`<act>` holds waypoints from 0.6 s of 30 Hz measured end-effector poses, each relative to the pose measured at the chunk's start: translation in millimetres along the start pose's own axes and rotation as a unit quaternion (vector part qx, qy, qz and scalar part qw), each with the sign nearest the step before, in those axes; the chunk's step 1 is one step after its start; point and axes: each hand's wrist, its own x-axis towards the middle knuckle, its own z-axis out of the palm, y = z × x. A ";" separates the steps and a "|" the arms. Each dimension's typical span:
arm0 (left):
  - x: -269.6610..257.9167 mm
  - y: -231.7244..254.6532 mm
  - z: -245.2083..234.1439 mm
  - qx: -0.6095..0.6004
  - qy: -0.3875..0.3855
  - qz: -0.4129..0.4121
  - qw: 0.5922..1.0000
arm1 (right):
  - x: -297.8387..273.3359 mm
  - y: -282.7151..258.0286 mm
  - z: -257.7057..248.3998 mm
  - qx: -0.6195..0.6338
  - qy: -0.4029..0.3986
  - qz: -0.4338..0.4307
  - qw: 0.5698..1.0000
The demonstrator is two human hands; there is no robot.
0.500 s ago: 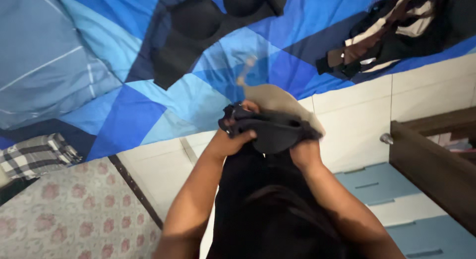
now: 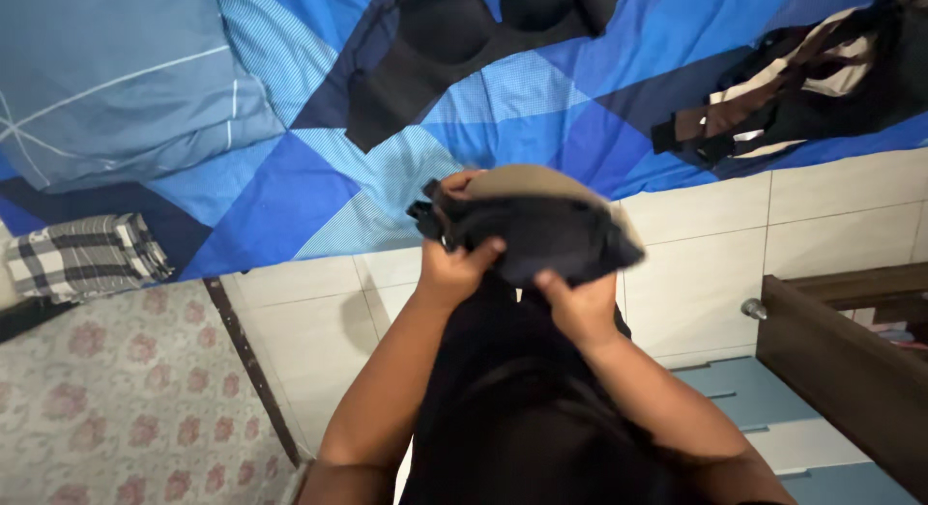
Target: The person folds several bras and underwear items on a bed, then places the folded pile into a wooden wardrobe. The person handles each item individually, folding them neatly before stacking them together.
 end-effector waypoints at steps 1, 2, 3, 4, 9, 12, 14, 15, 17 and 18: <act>-7.6 -8.3 -4.5 -0.034 0.018 -0.040 0.998 | 5.0 -6.2 7.1 0.111 0.022 0.044 0.993; -12.3 -18.8 -11.3 -0.049 0.026 -0.023 0.998 | 13.9 -10.8 15.9 0.220 0.044 0.088 0.971; -14.7 -31.2 -19.8 -0.065 0.034 -0.006 0.997 | 22.7 -15.8 21.6 0.325 0.067 0.130 0.934; -17.5 -44.3 -29.3 -0.080 0.043 0.012 0.996 | 29.8 -21.0 23.8 0.360 0.071 0.169 0.915; -36.2 -89.7 -83.0 -0.131 -0.109 -0.253 0.952 | 54.7 -26.6 38.1 0.443 0.083 0.293 0.843; -41.3 -95.1 -88.8 0.073 -0.221 -0.314 0.920 | 65.3 -11.1 42.7 0.427 0.102 0.289 0.851; -32.6 -85.7 -91.8 0.185 -0.251 -0.315 0.896 | 74.2 3.0 45.4 0.434 0.111 0.298 0.843; -23.5 -77.3 -95.8 0.217 -0.251 -0.313 0.890 | 80.8 10.5 48.0 0.438 0.114 0.301 0.839; 2.2 -57.7 -109.7 0.332 -0.244 -0.334 0.848 | 96.4 29.4 63.4 0.471 0.078 0.291 0.829; 11.2 -46.6 -118.6 0.408 -0.240 -0.360 0.804 | 97.1 39.2 69.5 0.487 0.067 0.291 0.821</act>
